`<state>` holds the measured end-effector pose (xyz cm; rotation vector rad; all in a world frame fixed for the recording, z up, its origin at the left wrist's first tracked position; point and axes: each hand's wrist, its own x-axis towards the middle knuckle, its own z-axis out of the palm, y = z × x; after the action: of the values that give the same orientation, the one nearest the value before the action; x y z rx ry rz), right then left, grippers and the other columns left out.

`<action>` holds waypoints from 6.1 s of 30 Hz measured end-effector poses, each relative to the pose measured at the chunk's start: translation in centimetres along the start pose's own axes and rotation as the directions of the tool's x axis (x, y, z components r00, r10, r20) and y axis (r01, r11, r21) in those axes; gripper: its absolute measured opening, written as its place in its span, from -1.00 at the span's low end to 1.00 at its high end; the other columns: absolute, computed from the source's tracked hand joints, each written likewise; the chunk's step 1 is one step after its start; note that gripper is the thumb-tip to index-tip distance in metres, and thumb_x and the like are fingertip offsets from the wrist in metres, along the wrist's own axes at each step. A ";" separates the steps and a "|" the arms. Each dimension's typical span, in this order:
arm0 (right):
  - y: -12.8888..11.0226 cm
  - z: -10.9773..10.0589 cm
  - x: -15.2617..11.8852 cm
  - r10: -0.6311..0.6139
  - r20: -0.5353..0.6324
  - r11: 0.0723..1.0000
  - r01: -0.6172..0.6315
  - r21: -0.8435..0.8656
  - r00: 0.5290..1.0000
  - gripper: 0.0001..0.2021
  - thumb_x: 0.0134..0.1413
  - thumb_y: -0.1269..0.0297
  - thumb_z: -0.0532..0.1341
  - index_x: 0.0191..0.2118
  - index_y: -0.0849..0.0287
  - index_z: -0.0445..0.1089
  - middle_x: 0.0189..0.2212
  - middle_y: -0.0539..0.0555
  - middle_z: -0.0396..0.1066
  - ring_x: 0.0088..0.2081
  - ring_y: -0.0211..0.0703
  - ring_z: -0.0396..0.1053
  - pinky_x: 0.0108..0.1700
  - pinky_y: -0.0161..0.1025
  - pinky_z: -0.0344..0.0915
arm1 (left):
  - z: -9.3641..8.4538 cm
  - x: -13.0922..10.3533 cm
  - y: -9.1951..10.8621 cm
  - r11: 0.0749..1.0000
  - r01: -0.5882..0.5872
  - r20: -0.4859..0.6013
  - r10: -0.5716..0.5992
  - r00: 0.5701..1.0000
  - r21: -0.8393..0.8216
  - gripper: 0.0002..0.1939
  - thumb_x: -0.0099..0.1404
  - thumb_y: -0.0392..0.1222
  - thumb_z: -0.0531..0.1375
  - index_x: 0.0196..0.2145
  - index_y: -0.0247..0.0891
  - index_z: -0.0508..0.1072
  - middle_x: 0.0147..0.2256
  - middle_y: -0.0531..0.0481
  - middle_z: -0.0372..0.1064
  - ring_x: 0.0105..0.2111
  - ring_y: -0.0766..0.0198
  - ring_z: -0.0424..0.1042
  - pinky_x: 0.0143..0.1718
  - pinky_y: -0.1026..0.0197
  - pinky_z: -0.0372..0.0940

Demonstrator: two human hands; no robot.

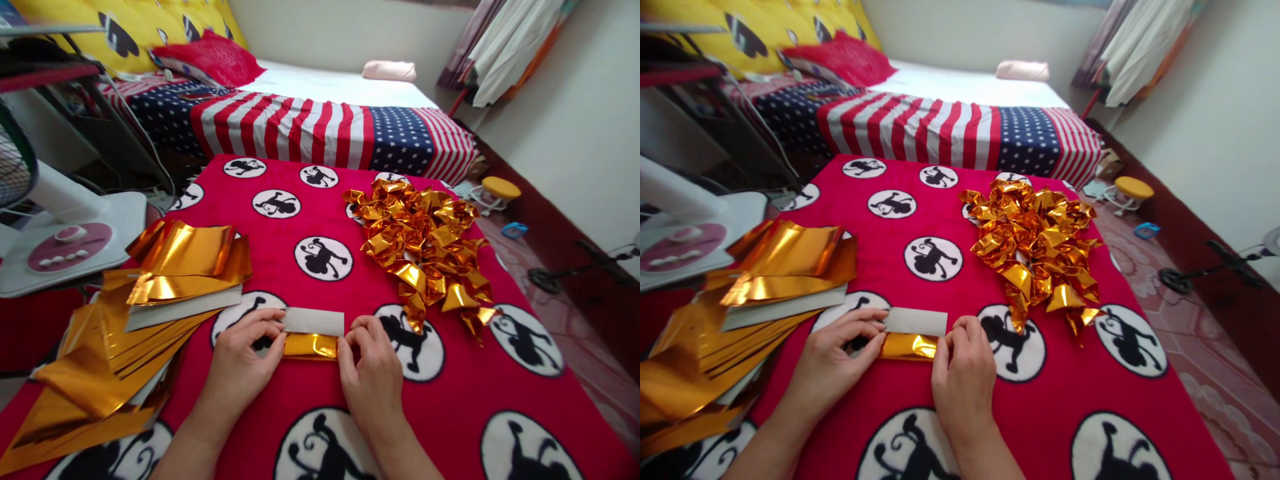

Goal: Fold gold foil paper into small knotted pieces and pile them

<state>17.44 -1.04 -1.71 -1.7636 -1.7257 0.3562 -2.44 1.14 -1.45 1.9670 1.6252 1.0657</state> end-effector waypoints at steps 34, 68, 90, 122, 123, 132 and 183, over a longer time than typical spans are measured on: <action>-0.1 0.0 0.2 0.058 0.002 0.998 -0.058 -0.025 0.998 -0.95 0.03 0.41 0.13 -0.39 0.11 0.27 -0.32 0.00 0.30 -0.26 -0.16 0.32 -0.28 -0.26 0.17 | 0.9 -0.1 -0.3 0.997 0.009 -0.041 -0.012 0.999 -0.076 -0.89 0.12 -0.39 0.20 -0.47 -0.23 0.48 -0.26 -0.03 0.42 -0.20 0.22 0.43 -0.12 0.21 0.31; 1.4 -1.7 2.2 0.007 0.207 0.998 -0.019 0.056 0.978 -0.90 -0.11 0.37 0.24 -0.43 0.09 0.51 -0.36 -0.04 0.36 -0.40 -0.29 0.30 -0.32 -0.32 0.19 | 2.2 0.0 1.1 0.983 0.075 0.079 -0.089 0.993 0.168 -0.87 0.07 -0.15 0.35 -0.46 -0.27 0.54 -0.43 0.00 0.37 -0.43 0.29 0.34 -0.35 0.23 0.24; -5.1 0.0 -2.4 -0.279 0.074 0.954 0.285 -0.096 0.957 -0.53 0.26 0.15 0.05 0.20 0.26 0.24 0.14 0.27 0.26 0.19 0.06 0.15 0.23 0.00 0.00 | 2.2 -0.2 1.2 0.991 0.062 0.078 -0.071 0.994 0.117 -0.94 0.13 -0.26 0.25 -0.46 -0.30 0.48 -0.42 -0.01 0.34 -0.40 0.27 0.34 -0.34 0.24 0.23; -0.6 -1.0 -5.2 -0.195 0.352 0.883 0.320 -0.342 0.915 -0.21 0.19 -0.11 0.04 0.37 0.34 -0.07 0.39 0.19 -0.30 0.40 0.07 -0.30 0.33 0.13 -0.25 | -1.4 0.3 -1.8 0.996 -0.086 0.276 0.085 0.957 -0.007 -0.73 0.22 -0.33 0.18 -0.20 -0.11 0.61 -0.29 -0.02 0.37 -0.23 0.25 0.39 -0.14 0.22 0.31; -0.5 -0.9 -5.2 -0.200 0.349 0.883 0.323 -0.341 0.915 -0.22 0.20 -0.10 0.03 0.37 0.34 -0.08 0.39 0.18 -0.30 0.40 0.06 -0.30 0.33 0.13 -0.24 | -1.5 0.2 -1.7 0.995 -0.095 0.277 0.097 0.956 -0.022 -0.72 0.22 -0.35 0.16 -0.20 -0.11 0.61 -0.27 -0.02 0.37 -0.21 0.24 0.39 -0.11 0.20 0.31; -0.5 -1.1 -5.1 -0.209 0.306 0.894 0.308 -0.325 0.929 -0.32 0.21 0.01 0.08 0.35 0.27 0.01 0.38 0.13 -0.18 0.39 0.01 -0.21 0.34 0.07 -0.18 | -2.0 -0.8 -1.5 0.979 -0.169 0.192 0.189 0.963 -0.116 -0.69 0.21 -0.41 0.17 -0.24 -0.08 0.62 0.03 -0.04 0.25 -0.19 0.29 0.35 -0.02 0.16 0.31; -2.7 -3.4 -0.6 0.125 0.103 0.664 -0.160 0.731 0.987 -0.75 -0.01 0.17 0.32 -0.21 0.16 0.44 -0.40 0.03 0.47 -0.36 -0.18 0.42 -0.29 -0.26 0.36 | -0.4 -1.0 3.0 0.624 0.316 0.157 -0.297 0.942 -0.715 -0.75 0.06 -0.07 0.36 -0.39 -0.32 0.58 -0.43 -0.06 0.52 -0.41 0.24 0.47 -0.35 0.29 0.35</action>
<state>17.26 -2.66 2.34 -1.2658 -1.1871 1.0175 -0.83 -0.67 0.58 1.1062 1.1650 1.2752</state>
